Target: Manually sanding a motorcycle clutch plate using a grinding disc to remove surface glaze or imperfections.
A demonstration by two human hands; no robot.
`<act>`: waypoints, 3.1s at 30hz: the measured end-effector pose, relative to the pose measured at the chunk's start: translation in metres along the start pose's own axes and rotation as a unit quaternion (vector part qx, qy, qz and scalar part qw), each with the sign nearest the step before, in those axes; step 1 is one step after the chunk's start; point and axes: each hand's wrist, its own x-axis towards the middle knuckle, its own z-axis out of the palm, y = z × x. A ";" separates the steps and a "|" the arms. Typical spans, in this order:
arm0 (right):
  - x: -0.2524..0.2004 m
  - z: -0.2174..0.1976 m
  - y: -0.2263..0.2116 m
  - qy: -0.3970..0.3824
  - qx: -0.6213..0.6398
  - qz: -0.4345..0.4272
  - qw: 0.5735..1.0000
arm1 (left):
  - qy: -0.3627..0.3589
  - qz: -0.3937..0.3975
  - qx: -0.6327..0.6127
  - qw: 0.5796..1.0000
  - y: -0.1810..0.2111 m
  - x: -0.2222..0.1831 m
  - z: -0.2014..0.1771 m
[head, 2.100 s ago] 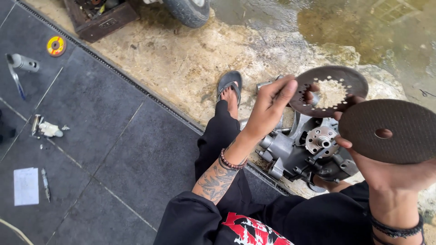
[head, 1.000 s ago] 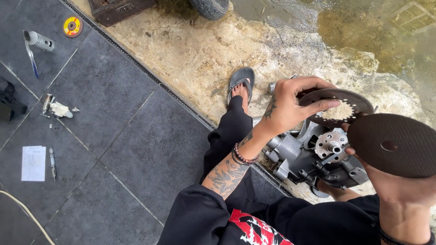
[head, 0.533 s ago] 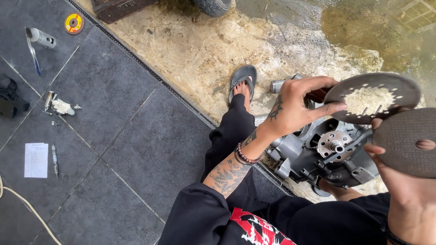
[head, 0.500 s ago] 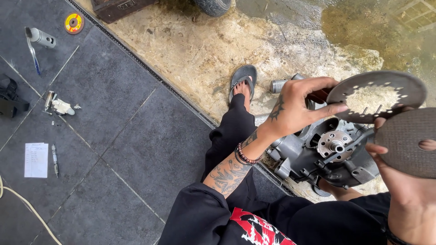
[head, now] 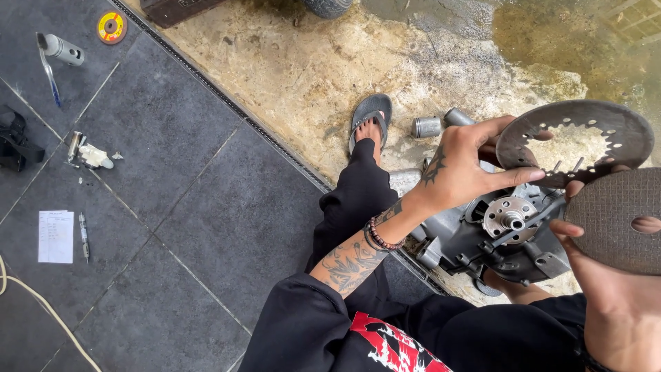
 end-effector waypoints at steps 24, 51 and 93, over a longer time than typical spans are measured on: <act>-0.018 0.026 0.012 -0.016 -0.044 -0.013 0.999 | 0.036 0.040 -0.027 0.998 0.012 0.006 -0.027; 0.005 0.042 0.000 -0.168 -0.500 -0.021 0.849 | -0.385 0.018 -0.117 0.915 -0.015 -0.020 -0.057; -0.137 0.233 0.239 -0.689 -0.509 -0.353 0.375 | 0.378 0.177 -0.489 0.766 0.164 -0.330 -0.190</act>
